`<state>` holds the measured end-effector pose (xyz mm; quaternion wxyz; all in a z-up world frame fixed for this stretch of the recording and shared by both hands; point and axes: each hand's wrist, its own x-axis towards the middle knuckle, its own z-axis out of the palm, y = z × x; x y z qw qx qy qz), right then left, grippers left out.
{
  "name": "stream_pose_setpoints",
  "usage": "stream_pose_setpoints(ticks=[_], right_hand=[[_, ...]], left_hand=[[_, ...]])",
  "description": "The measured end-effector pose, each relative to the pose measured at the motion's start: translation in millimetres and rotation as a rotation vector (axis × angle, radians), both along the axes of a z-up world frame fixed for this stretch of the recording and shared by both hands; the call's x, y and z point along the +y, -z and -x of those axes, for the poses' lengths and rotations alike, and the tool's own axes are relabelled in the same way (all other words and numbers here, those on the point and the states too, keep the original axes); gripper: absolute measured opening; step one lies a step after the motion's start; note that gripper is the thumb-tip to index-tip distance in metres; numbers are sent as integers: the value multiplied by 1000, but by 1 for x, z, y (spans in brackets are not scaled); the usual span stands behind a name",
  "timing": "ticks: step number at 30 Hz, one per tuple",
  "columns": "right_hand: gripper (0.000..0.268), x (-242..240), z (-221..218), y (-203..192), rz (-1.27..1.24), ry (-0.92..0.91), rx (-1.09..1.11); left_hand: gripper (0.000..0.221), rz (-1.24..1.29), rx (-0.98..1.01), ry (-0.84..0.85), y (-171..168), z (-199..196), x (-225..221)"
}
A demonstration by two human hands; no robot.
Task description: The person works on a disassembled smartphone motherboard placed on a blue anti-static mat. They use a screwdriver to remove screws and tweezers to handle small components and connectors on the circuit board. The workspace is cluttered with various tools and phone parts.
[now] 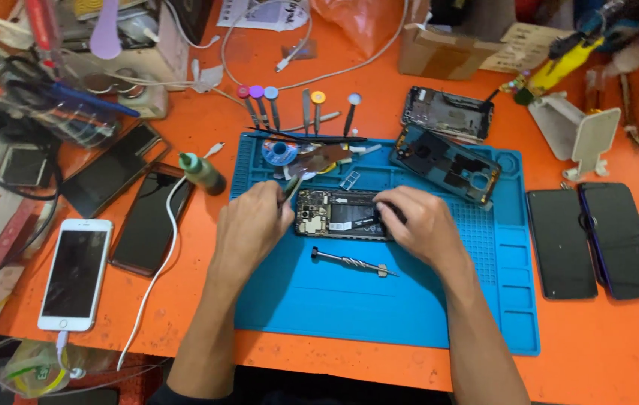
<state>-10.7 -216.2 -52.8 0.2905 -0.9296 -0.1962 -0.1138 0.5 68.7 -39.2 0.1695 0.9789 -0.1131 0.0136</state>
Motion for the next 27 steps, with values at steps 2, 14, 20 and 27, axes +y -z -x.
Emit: stream_pose_setpoints(ticks=[2,14,20,27], right_hand=[[10,-12,-4,-2,0,55,41],[15,-38,-14,1,-50,202,267],[15,-38,-12,-4,-92,220,304],[16,-39,-13,-2,-78,195,277]], left_hand=[[13,88,11,90,3,-2,-15],[12,13,-357,459,4,-20,-84],[17,86,-330,503,-4,-15,-91],[22,82,-255,569,3,-15,-96]])
